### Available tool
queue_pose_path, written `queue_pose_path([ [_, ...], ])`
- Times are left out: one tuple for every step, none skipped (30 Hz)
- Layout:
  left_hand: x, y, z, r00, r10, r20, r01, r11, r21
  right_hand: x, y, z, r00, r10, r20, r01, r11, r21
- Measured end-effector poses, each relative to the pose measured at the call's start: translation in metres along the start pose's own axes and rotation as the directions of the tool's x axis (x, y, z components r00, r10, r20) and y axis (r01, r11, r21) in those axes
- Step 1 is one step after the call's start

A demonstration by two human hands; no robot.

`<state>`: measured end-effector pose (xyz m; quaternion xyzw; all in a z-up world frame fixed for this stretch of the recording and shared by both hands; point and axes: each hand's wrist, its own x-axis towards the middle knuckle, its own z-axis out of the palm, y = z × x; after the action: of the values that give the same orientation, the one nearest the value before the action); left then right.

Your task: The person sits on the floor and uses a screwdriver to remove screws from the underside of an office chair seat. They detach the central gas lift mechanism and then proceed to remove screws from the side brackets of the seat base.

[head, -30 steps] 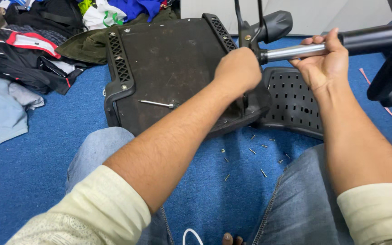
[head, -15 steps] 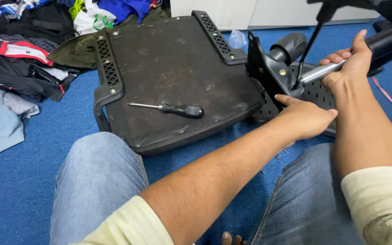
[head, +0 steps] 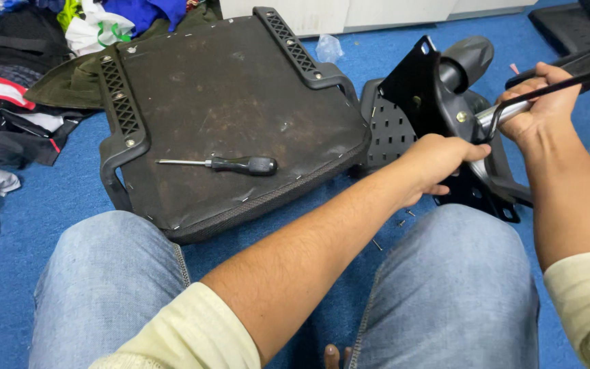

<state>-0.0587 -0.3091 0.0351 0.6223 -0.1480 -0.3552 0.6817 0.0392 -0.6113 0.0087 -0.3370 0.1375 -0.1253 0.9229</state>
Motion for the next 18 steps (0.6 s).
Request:
queue_pose_path([
  [0.003, -0.006, 0.001, 0.997, -0.055, 0.059, 0.059, 0.996, -0.063, -0.006, 0.003, -0.017, 1.0, -0.013, -0.011, 0.013, 1.0, 0.015],
  [0.005, -0.011, 0.0, 0.988, -0.105, 0.114, 0.119, 0.985, -0.125, -0.011, 0.007, -0.029, 1.0, -0.022, -0.017, 0.022, 0.999, 0.028],
  [0.005, -0.019, -0.001, 0.981, -0.131, 0.145, 0.143, 0.986, -0.081, -0.019, 0.01, -0.043, 1.0, -0.016, -0.022, 0.016, 1.0, 0.003],
  [0.004, -0.03, -0.005, 0.974, -0.151, 0.17, 0.16, 0.986, -0.038, -0.027, 0.016, -0.054, 1.0, -0.009, -0.02, 0.008, 1.0, -0.025],
  [0.005, -0.039, -0.01, 0.966, -0.173, 0.193, 0.175, 0.984, 0.004, -0.034, 0.022, -0.062, 1.0, -0.001, -0.017, 0.0, 0.999, -0.053],
  [0.007, -0.047, -0.015, 0.94, -0.193, 0.281, 0.226, 0.97, -0.088, -0.041, 0.026, -0.07, 0.998, 0.015, -0.054, -0.018, 0.998, -0.052],
  [0.009, -0.056, -0.019, 0.907, -0.203, 0.368, 0.282, 0.943, -0.175, -0.048, 0.03, -0.078, 0.996, 0.031, -0.089, -0.036, 0.998, -0.051],
  [0.012, -0.065, -0.022, 0.867, -0.203, 0.456, 0.344, 0.904, -0.252, -0.055, 0.033, -0.087, 0.991, 0.046, -0.128, -0.053, 0.997, -0.048],
  [0.016, -0.074, -0.023, 0.863, -0.209, 0.461, 0.359, 0.895, -0.264, -0.063, 0.037, -0.095, 0.991, 0.037, -0.126, -0.045, 0.997, -0.055],
  [0.019, -0.082, -0.027, 0.86, -0.214, 0.463, 0.369, 0.888, -0.275, -0.069, 0.042, -0.101, 0.992, 0.028, -0.12, -0.036, 0.997, -0.061],
  [0.023, -0.09, -0.029, 0.858, -0.219, 0.465, 0.379, 0.88, -0.286, -0.075, 0.046, -0.106, 0.993, 0.019, -0.114, -0.027, 0.997, -0.067],
  [0.026, -0.099, -0.03, 0.875, -0.181, 0.449, 0.315, 0.917, -0.245, -0.079, 0.05, -0.11, 0.993, 0.024, -0.117, -0.031, 0.998, -0.058],
  [0.03, -0.108, -0.03, 0.89, -0.141, 0.434, 0.249, 0.947, -0.203, -0.084, 0.053, -0.114, 0.992, 0.028, -0.12, -0.034, 0.998, -0.048],
  [0.035, -0.116, -0.03, 0.9, -0.097, 0.424, 0.179, 0.971, -0.157, -0.088, 0.054, -0.117, 0.992, 0.029, -0.123, -0.034, 0.999, -0.04],
  [0.043, -0.124, -0.031, 0.891, -0.101, 0.443, 0.217, 0.951, -0.219, -0.09, 0.056, -0.12, 0.992, 0.035, -0.121, -0.038, 0.999, -0.026],
  [0.051, -0.131, -0.032, 0.88, -0.105, 0.463, 0.257, 0.926, -0.278, -0.092, 0.058, -0.124, 0.992, 0.04, -0.12, -0.042, 0.999, -0.012],
  [0.059, -0.138, -0.031, 0.869, -0.108, 0.483, 0.297, 0.895, -0.334, -0.094, 0.058, -0.128, 0.992, 0.046, -0.12, -0.046, 0.999, 0.002],
  [0.068, -0.143, -0.03, 0.859, -0.083, 0.506, 0.296, 0.886, -0.357, -0.096, 0.058, -0.131, 0.99, 0.051, -0.128, -0.05, 0.999, 0.01],
])
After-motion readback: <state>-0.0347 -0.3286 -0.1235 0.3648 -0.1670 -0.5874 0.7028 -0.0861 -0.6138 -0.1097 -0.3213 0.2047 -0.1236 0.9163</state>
